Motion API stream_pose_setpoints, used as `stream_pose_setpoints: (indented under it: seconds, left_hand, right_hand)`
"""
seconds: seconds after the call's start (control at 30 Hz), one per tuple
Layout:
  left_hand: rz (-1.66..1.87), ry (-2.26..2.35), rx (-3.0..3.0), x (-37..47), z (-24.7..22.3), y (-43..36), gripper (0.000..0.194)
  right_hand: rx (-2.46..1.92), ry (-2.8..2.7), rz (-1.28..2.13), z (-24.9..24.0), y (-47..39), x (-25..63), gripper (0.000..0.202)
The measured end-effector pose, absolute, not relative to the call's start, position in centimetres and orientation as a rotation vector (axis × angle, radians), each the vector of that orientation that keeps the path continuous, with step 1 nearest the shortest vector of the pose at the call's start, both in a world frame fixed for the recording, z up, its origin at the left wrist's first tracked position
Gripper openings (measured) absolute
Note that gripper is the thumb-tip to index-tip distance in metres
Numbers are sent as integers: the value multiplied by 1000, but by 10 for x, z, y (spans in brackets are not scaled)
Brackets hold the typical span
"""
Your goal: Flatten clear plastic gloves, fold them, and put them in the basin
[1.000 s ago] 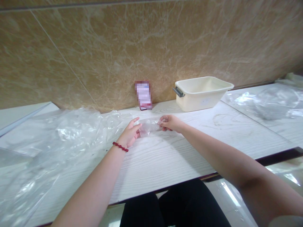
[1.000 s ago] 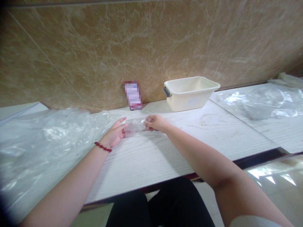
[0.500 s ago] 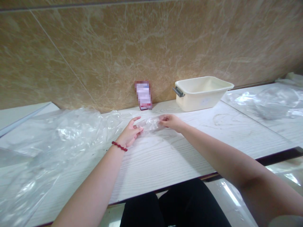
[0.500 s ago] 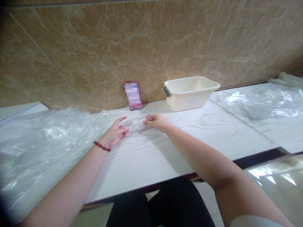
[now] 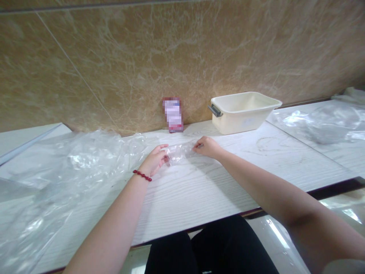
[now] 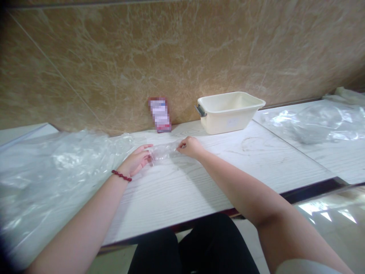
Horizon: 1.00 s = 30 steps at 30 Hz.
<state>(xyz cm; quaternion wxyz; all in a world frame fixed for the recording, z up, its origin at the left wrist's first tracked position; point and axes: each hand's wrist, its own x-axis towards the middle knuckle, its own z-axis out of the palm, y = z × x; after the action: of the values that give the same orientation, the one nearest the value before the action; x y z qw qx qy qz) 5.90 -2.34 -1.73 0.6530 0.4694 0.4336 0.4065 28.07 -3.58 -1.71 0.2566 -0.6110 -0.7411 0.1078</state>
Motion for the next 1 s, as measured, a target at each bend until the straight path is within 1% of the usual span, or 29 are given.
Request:
stream_pose_setpoints:
  seconds: [0.13, 0.23, 0.33, 0.4, 0.43, 0.53, 0.6, 0.67, 1.0]
  left_hand:
    - [959, 1010, 1070, 61, -20, -22, 22]
    - [951, 1016, 1064, 61, -19, -22, 28]
    - [938, 1003, 1057, 60, -17, -23, 32]
    - [937, 1005, 1062, 61, -16, -23, 32]
    - [936, 1009, 1068, 61, -16, -23, 32]
    - [935, 1027, 1094, 62, -16, -22, 32]
    - [930, 1014, 1107, 61, -17, -22, 31]
    - [920, 982, 1091, 60, -17, -21, 30]
    - [922, 980, 1113, 60, -18, -21, 28]
  right_hand:
    - [-1624, -2029, 248, -22, -33, 281, 17]
    - [-1673, -1970, 185, -24, -31, 280, 17]
    - [-1764, -1852, 112, -26, -28, 282, 32]
    - [-1712, -1864, 104, -29, -25, 283, 41]
    - [-1650, -1902, 111, -30, -24, 284, 42]
    - [-1463, -2027, 133, -31, -20, 285, 32]
    - [-1403, -2050, 146, -29, -20, 284, 21]
    - [-1361, -2036, 170, -27, -20, 283, 15]
    - [-1265, -2002, 350, -29, -20, 283, 14]
